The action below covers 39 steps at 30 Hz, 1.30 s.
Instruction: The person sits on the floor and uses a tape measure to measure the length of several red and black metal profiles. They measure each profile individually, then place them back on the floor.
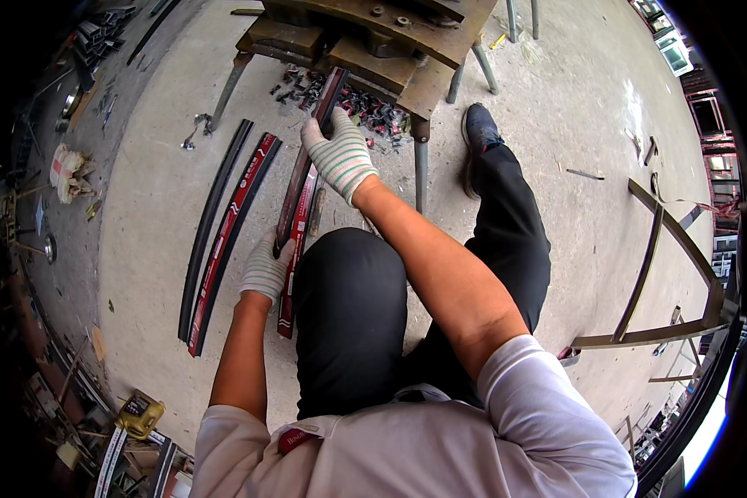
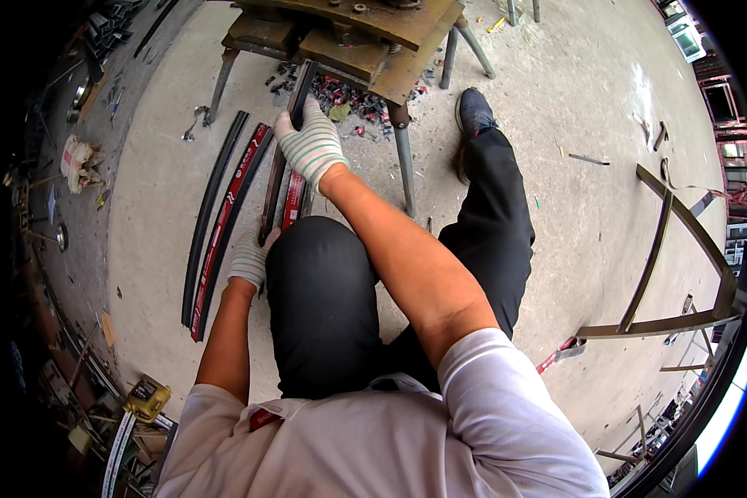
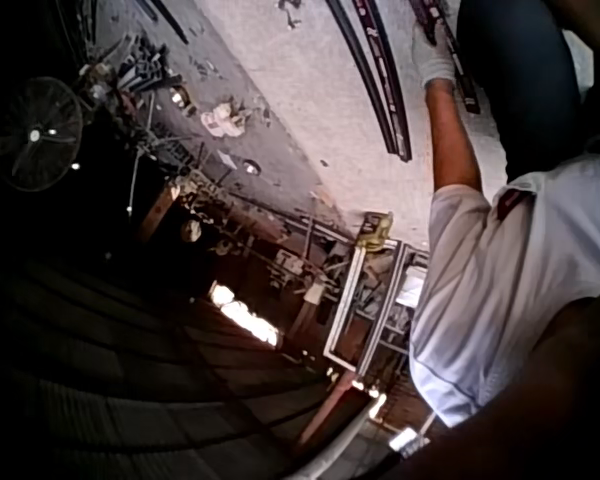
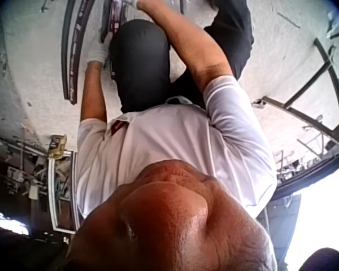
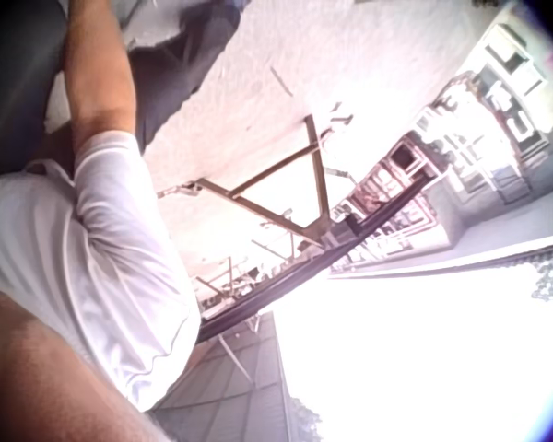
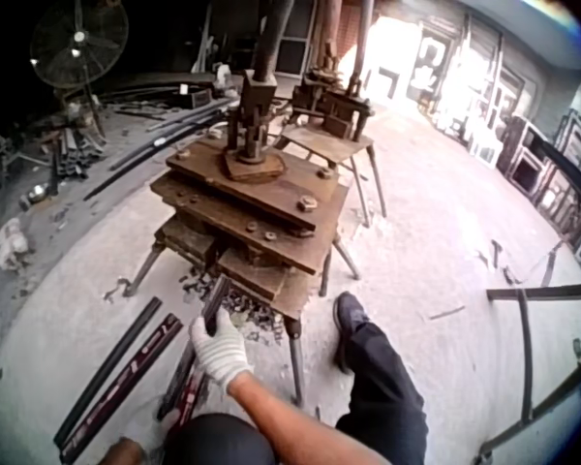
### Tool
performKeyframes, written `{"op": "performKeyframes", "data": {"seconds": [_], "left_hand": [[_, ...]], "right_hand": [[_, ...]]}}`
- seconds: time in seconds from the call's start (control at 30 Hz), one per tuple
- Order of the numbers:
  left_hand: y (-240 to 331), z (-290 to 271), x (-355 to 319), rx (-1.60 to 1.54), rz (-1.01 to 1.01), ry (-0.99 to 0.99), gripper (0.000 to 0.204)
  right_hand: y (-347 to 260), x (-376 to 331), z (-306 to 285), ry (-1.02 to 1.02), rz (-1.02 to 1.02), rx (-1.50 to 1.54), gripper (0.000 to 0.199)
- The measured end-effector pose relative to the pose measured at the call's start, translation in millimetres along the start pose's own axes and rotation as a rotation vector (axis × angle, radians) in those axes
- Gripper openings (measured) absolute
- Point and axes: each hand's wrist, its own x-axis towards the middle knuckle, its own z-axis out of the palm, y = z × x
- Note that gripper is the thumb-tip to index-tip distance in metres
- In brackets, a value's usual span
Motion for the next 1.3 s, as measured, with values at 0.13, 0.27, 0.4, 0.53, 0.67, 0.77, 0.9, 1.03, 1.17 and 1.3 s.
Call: {"op": "performKeyframes", "data": {"seconds": [0.13,0.27,0.4,0.53,0.67,0.77,0.9,1.03,1.17,1.3], "left_hand": [[-4,6,-5,0.086,0.029,0.124,0.049],[-6,9,-8,0.114,0.089,0.184,0.047],[-10,10,-12,0.166,0.124,0.232,0.047],[-9,10,-12,0.212,0.11,0.235,0.05],[-23,21,-5,0.187,0.131,0.233,0.053],[-34,26,2,0.198,0.139,0.236,0.054],[-26,28,2,0.188,0.068,0.248,0.056],[-26,26,6,0.228,0.092,0.242,0.057],[-25,29,8,0.229,0.107,0.255,0.059],[-26,32,6,0.176,0.107,0.233,0.061]], "right_hand": [[4,-1,1,-0.023,-0.007,0.192,0.04],[10,-2,3,0.02,-0.009,0.219,0.037],[7,-6,3,0.048,-0.037,0.22,0.033],[15,-3,4,0.045,-0.023,0.25,0.036],[19,-1,5,0.029,-0.028,0.22,0.037],[17,-2,5,0.013,-0.028,0.202,0.037],[21,2,3,0.011,-0.043,0.154,0.038],[28,8,2,0.01,-0.076,0.079,0.038],[29,10,1,0.0,-0.065,0.042,0.038],[19,5,1,0.039,-0.041,-0.015,0.038]]}}
